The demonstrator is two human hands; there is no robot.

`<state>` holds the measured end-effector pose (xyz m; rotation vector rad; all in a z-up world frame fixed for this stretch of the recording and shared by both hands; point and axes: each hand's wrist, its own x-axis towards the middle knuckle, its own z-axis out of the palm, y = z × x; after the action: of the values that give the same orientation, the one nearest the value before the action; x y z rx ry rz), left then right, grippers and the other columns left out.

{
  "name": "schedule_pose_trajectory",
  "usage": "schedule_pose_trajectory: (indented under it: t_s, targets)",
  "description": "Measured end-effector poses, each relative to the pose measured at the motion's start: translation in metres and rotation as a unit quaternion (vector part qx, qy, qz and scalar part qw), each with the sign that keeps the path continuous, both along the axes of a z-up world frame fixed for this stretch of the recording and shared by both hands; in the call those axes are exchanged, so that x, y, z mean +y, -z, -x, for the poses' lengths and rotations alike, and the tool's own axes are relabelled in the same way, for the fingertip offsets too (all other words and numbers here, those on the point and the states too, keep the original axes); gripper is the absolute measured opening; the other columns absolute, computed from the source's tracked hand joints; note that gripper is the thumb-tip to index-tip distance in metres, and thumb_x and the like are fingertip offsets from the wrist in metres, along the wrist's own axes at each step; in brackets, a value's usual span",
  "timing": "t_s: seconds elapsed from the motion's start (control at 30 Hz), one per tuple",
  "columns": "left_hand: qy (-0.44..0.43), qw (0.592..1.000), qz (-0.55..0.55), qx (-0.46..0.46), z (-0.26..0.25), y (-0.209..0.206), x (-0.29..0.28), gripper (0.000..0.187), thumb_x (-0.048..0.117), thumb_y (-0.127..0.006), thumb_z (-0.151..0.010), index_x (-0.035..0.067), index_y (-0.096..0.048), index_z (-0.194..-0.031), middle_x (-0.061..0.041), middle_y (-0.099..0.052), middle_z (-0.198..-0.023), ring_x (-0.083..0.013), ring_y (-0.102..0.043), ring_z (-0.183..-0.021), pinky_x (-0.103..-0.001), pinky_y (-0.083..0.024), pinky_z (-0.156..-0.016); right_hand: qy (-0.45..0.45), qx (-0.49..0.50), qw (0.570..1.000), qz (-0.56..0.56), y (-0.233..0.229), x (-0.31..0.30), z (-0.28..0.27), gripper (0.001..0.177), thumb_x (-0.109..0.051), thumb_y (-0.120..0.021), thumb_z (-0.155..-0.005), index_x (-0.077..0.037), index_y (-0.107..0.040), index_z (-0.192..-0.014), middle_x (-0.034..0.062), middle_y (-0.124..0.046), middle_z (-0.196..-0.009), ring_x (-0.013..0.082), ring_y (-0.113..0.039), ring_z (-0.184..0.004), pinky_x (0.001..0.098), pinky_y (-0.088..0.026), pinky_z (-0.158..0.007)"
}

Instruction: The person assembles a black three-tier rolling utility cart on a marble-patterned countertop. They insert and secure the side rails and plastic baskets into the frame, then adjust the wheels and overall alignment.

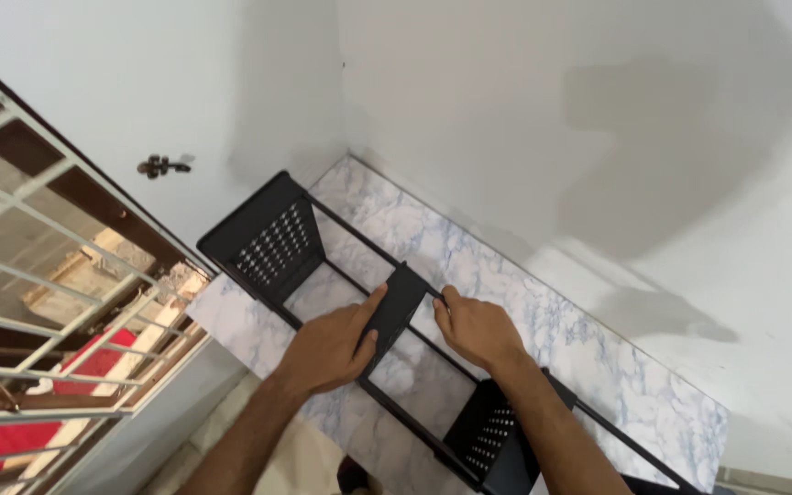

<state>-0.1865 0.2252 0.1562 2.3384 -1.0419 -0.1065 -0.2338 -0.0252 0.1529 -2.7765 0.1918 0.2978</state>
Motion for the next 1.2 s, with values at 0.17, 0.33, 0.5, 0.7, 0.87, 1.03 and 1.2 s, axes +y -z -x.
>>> schedule_pose_trajectory:
  t_s: [0.17, 0.33, 0.5, 0.7, 0.87, 1.03, 1.2]
  targets:
    - [0.065, 0.989, 0.045, -0.122, -0.009, 0.014, 0.031, 0.063, 0.032, -0.063, -0.091, -0.001, -0.052, -0.144, -0.011, -0.069, -0.085, -0.0285, -0.066, -0.083, -0.046, -0.047, -0.091, -0.059, -0.186, 0.98, 0.035, -0.009, 0.008, 0.011, 0.029, -0.028, -0.056, -0.1, -0.004, -0.063, -0.112, 0.0173, -0.069, -0.091, 0.0349, -0.068, -0.085, 0.0471, -0.055, -0.072]
    - [0.088, 0.986, 0.039, -0.137, -0.02, 0.036, 0.048, 0.032, 0.035, -0.07, -0.088, 0.004, -0.069, -0.09, -0.009, -0.064, -0.072, -0.0269, -0.062, -0.073, -0.042, -0.047, -0.081, -0.105, -0.296, 0.948, 0.05, -0.02, 0.027, 0.037, 0.028, -0.026, -0.063, -0.094, -0.002, -0.065, -0.109, 0.0201, -0.065, -0.106, 0.0366, -0.063, -0.096, 0.0465, -0.048, -0.081]
    - [0.054, 0.981, 0.056, -0.179, -0.02, 0.06, 0.042, 0.031, 0.019, -0.062, -0.096, 0.008, -0.065, -0.067, -0.006, -0.06, -0.065, -0.0242, -0.058, -0.067, -0.04, -0.045, -0.075, -0.086, -0.142, 0.979, -0.12, -0.018, 0.079, 0.09, 0.022, -0.023, -0.06, -0.098, -0.005, -0.067, -0.11, 0.0171, -0.068, -0.1, 0.0372, -0.065, -0.091, 0.0478, -0.05, -0.079]
    - [0.022, 0.978, 0.059, -0.197, -0.012, 0.058, 0.037, 0.031, 0.015, -0.059, -0.095, 0.007, -0.062, -0.066, -0.006, -0.059, -0.064, -0.0245, -0.057, -0.067, -0.04, -0.044, -0.073, -0.061, -0.1, 0.993, -0.028, 0.014, 0.109, 0.104, 0.028, -0.026, -0.055, -0.103, -0.004, -0.061, -0.119, 0.0139, -0.064, -0.086, 0.0311, -0.067, -0.071, 0.0414, -0.055, -0.06]
    - [-0.015, 0.983, 0.063, -0.174, -0.002, 0.048, 0.028, 0.031, 0.015, -0.059, -0.096, 0.007, -0.062, -0.066, -0.007, -0.06, -0.065, -0.0263, -0.057, -0.07, -0.041, -0.044, -0.075, -0.125, -0.15, 0.974, 0.111, 0.032, 0.102, 0.106, 0.036, -0.029, -0.053, -0.103, 0.001, -0.058, -0.123, 0.012, -0.062, -0.077, 0.0275, -0.066, -0.058, 0.0388, -0.055, -0.047]
    - [-0.028, 0.982, 0.064, -0.175, 0.002, 0.043, 0.024, 0.032, 0.016, -0.058, -0.095, 0.007, -0.061, -0.065, -0.008, -0.06, -0.066, -0.0271, -0.058, -0.071, -0.042, -0.044, -0.075, -0.062, -0.06, 0.996, 0.008, 0.043, 0.095, 0.099, 0.03, -0.036, -0.05, -0.109, -0.007, -0.057, -0.102, 0.011, -0.066, -0.073, 0.0321, -0.068, -0.062, 0.0453, -0.054, -0.052]
    - [-0.032, 0.98, 0.067, -0.186, 0.001, 0.046, 0.023, 0.033, 0.016, -0.058, -0.097, 0.007, -0.06, -0.065, -0.009, -0.06, -0.065, -0.028, -0.058, -0.07, -0.043, -0.044, -0.075, -0.088, -0.052, 0.964, -0.246, 0.051, 0.073, 0.089, 0.033, -0.033, -0.048, -0.112, -0.005, -0.059, -0.1, 0.0176, -0.067, -0.071, 0.0357, -0.064, -0.062, 0.0441, -0.049, -0.054]
